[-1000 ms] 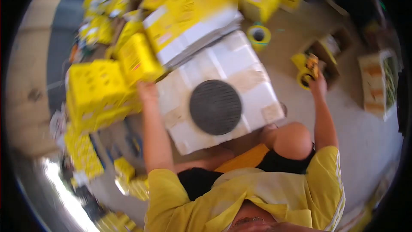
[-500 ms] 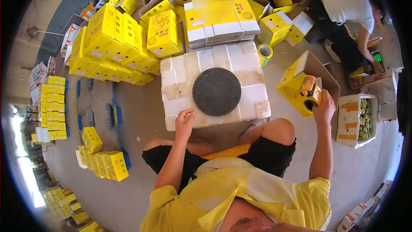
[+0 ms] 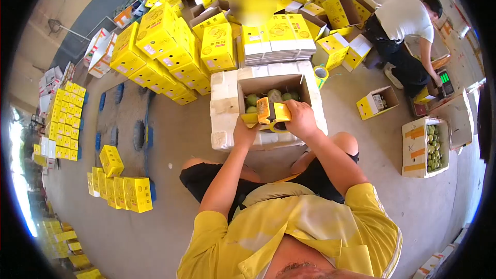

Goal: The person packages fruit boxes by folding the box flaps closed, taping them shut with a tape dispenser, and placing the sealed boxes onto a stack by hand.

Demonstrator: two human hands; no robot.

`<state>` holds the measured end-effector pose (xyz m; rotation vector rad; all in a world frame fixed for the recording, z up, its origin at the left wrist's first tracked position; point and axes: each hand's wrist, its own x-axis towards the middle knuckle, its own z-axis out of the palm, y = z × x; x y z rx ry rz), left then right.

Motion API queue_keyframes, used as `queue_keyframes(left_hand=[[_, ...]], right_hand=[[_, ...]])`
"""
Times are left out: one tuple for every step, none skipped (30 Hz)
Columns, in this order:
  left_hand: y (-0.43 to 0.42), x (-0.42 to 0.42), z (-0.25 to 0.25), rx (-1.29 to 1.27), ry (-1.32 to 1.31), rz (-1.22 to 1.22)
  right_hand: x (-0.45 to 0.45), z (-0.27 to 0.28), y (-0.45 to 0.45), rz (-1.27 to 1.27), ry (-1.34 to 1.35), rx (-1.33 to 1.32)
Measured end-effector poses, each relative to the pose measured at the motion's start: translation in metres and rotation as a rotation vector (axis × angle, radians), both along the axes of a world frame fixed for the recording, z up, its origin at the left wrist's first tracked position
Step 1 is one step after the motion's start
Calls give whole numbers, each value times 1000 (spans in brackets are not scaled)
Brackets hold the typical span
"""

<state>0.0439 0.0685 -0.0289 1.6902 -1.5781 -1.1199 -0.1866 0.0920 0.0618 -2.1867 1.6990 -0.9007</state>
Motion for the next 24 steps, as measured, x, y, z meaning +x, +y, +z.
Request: queue_keyframes(left_hand=[[0,10,-1,1,-9,6],[1,19,-6,-115,-54,12],[3,27,-11,-226,-97,13],[8,27,16,-237,-46,10],[9,29,30,-272,-62,18],[8,31,42,-311,-73,27],[6,36,53,-339,-91,-19],[3,40,64,-337,-86,-20],[-1,42,73,-354,-152,-101],[-5,41,81,-371,-219,-181],[-10,38,85,-401,-254,-204],[-15,32,92,-398,-255,-204],[-20,24,98,-461,-411,-325],[-24,16,104,-520,-567,-452],[-26,3,109,-514,-570,-464],[-29,-12,113,-341,-682,-563],[-37,-24,117,-171,-790,-654],[-51,-29,120,-79,-800,-651],[-57,-29,115,-91,-809,-650],[-61,-26,98,-427,-826,-502],[-65,-24,77,-755,-820,-340],[-69,-24,53,-756,-772,-306],[-69,-24,37,-878,-750,-248],[-68,-26,31,-1005,-723,-187]], right_hand=[[3,3,5,17,-81,-29],[-2,7,7,40,-301,-11],[-11,13,12,56,-520,12],[-22,31,23,13,-642,95],[-50,21,28,-104,-579,130],[-78,-2,24,-130,-783,93],[-96,4,24,-242,-825,30],[-119,-3,19,-334,-900,-5],[-121,9,16,-453,-946,-81],[-129,-4,7,-460,-926,-124],[-136,-17,-2,-465,-905,-164],[-122,-18,-10,-376,-998,-89],[-110,-39,-21,-305,-862,-25],[-89,-52,-33,-249,-834,13],[-66,-40,-40,-219,-708,137],[-55,-26,-47,-144,-532,282],[-49,-15,-49,-125,-547,272],[-47,-8,-56,-100,-563,253],[-52,-18,-65,-130,-645,198],[-57,-28,-71,-186,-812,96],[-59,-14,-74,-272,-869,17],[-62,-6,-84,-366,-845,-131],[-63,11,-94,-462,-794,-219],[-65,26,-107,-464,-784,-249]])
